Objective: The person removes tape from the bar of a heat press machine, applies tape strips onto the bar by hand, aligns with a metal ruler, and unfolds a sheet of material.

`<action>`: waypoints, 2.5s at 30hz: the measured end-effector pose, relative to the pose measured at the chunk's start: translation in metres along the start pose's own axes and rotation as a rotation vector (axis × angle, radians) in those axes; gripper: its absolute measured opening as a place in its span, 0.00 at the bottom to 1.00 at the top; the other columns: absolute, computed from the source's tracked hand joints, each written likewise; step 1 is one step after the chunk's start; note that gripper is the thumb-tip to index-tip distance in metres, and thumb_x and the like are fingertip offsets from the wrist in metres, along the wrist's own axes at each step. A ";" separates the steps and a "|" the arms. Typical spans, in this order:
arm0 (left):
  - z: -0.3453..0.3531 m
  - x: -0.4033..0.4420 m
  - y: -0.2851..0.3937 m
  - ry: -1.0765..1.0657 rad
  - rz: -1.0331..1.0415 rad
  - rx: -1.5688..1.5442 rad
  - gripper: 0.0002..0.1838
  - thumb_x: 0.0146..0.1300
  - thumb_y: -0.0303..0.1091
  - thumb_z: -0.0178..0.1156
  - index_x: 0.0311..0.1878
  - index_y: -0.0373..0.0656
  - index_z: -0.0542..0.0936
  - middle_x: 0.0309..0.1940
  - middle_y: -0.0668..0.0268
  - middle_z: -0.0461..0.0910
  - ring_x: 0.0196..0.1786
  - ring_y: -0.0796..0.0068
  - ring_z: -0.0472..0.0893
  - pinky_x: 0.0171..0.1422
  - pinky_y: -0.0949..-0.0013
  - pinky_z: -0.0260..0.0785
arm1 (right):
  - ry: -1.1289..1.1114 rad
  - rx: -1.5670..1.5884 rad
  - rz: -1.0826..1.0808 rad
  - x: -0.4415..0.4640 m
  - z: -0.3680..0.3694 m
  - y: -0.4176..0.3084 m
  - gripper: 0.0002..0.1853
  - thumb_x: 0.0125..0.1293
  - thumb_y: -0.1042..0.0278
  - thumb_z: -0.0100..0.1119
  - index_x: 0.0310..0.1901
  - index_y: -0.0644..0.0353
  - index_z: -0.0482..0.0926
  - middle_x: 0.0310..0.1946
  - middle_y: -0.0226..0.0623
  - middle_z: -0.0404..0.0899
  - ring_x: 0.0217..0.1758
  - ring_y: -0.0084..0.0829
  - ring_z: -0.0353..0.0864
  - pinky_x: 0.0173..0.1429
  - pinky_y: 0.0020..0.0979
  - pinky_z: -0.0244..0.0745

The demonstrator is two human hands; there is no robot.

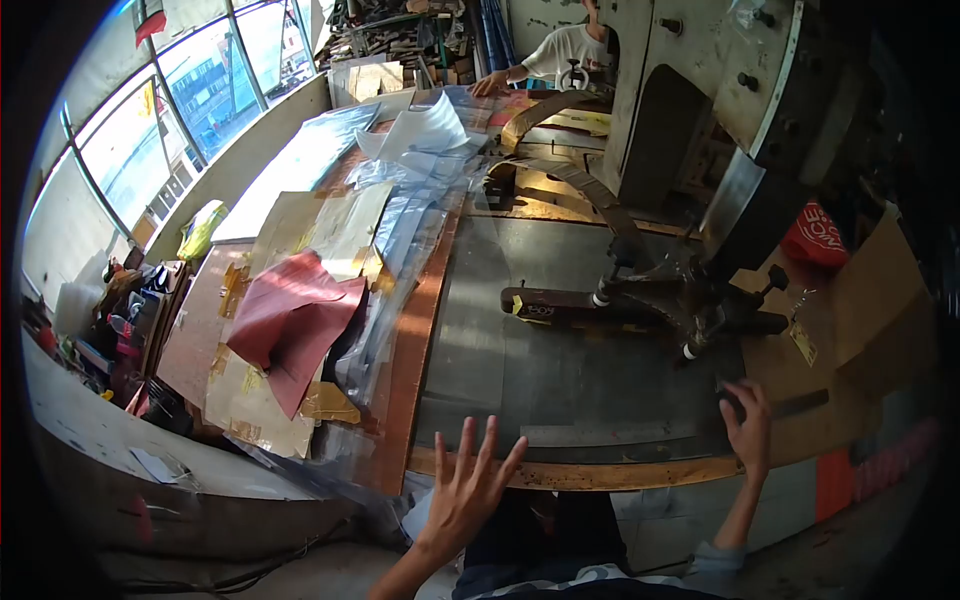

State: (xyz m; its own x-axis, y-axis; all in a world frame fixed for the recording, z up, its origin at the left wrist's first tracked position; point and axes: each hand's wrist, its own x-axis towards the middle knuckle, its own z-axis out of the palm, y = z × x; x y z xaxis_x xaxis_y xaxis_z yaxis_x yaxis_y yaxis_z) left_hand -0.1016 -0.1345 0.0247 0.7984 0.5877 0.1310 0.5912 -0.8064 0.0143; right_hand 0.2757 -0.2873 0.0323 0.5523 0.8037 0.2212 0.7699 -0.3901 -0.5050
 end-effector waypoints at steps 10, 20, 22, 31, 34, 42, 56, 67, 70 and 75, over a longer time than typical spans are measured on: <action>-0.086 0.009 -0.044 0.262 -0.168 -0.194 0.24 0.55 0.20 0.54 0.57 0.50 0.76 0.35 0.65 0.83 0.31 0.66 0.83 0.33 0.65 0.74 | -0.100 -0.087 -0.141 -0.058 0.001 0.015 0.41 0.39 0.42 0.71 0.57 0.54 0.76 0.60 0.37 0.70 0.65 0.43 0.65 0.68 0.49 0.57; -0.266 0.144 -0.396 1.267 -0.823 0.365 0.25 0.56 0.27 0.54 0.60 0.52 0.71 0.49 0.56 0.81 0.47 0.56 0.82 0.49 0.60 0.77 | -0.099 0.013 -0.188 -0.044 -0.005 0.014 0.33 0.41 0.59 0.74 0.54 0.55 0.78 0.44 0.34 0.70 0.50 0.37 0.69 0.58 0.39 0.64; -0.242 0.152 -0.431 0.865 -0.683 0.577 0.29 0.57 0.29 0.56 0.64 0.47 0.67 0.57 0.47 0.71 0.55 0.51 0.77 0.55 0.60 0.73 | -0.137 0.046 -0.176 -0.043 -0.005 0.015 0.30 0.45 0.56 0.72 0.53 0.55 0.79 0.41 0.33 0.69 0.48 0.36 0.67 0.58 0.38 0.62; -0.072 0.048 -0.349 -0.465 -0.519 -0.099 0.53 0.50 0.54 0.66 0.73 0.38 0.50 0.68 0.45 0.60 0.68 0.56 0.65 0.70 0.65 0.57 | -0.069 -0.149 -0.474 -0.041 0.003 0.031 0.22 0.58 0.50 0.61 0.45 0.60 0.77 0.39 0.39 0.68 0.43 0.39 0.68 0.48 0.42 0.68; -0.035 0.024 -0.380 -0.266 -0.633 -0.474 0.36 0.54 0.44 0.61 0.65 0.40 0.67 0.55 0.46 0.76 0.53 0.57 0.79 0.54 0.62 0.71 | -0.025 -0.380 -0.711 -0.041 -0.002 0.035 0.23 0.65 0.48 0.52 0.43 0.64 0.77 0.38 0.41 0.71 0.40 0.38 0.72 0.43 0.40 0.73; -0.080 0.001 -0.431 0.663 -0.845 -0.004 0.20 0.63 0.45 0.52 0.46 0.35 0.79 0.39 0.42 0.80 0.46 0.44 0.79 0.47 0.52 0.70 | -0.003 -0.656 -1.151 -0.016 -0.027 0.061 0.14 0.52 0.76 0.57 0.40 0.73 0.78 0.32 0.42 0.77 0.34 0.37 0.79 0.38 0.32 0.79; -0.143 -0.020 -0.200 0.797 -0.642 -0.525 0.29 0.64 0.47 0.58 0.61 0.34 0.71 0.54 0.57 0.75 0.54 0.70 0.73 0.61 0.68 0.61 | 0.246 -0.536 -0.656 -0.038 -0.075 0.148 0.08 0.58 0.76 0.60 0.38 0.67 0.75 0.33 0.46 0.76 0.38 0.42 0.79 0.40 0.38 0.77; -0.097 -0.072 -0.103 0.799 -0.670 -0.902 0.28 0.65 0.42 0.58 0.62 0.33 0.69 0.56 0.57 0.73 0.56 0.68 0.72 0.63 0.67 0.59 | 1.114 -0.308 -0.294 0.045 -0.190 0.155 0.10 0.72 0.69 0.47 0.45 0.68 0.74 0.33 0.47 0.78 0.35 0.36 0.79 0.42 0.32 0.72; -0.089 -0.081 -0.087 0.801 -0.712 -0.890 0.26 0.66 0.41 0.57 0.61 0.34 0.68 0.55 0.58 0.73 0.55 0.69 0.72 0.62 0.67 0.61 | 1.021 -0.143 -0.102 0.117 -0.198 0.143 0.13 0.71 0.65 0.46 0.41 0.67 0.76 0.33 0.51 0.79 0.37 0.43 0.82 0.42 0.36 0.72; -0.081 -0.106 -0.055 0.854 -0.899 -0.883 0.28 0.65 0.43 0.58 0.62 0.34 0.69 0.57 0.57 0.71 0.57 0.68 0.71 0.64 0.67 0.59 | 0.673 -0.078 -0.014 0.245 -0.149 0.210 0.19 0.69 0.57 0.44 0.32 0.65 0.78 0.24 0.48 0.79 0.31 0.46 0.81 0.36 0.41 0.71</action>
State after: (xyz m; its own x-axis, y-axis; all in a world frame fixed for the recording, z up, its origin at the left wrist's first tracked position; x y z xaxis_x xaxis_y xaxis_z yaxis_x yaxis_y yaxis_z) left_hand -0.2278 -0.1580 0.0907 -0.2640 0.9265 0.2680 0.3273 -0.1754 0.9285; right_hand 0.6209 -0.2392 0.1051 0.6017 0.3640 0.7110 0.7851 -0.4333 -0.4426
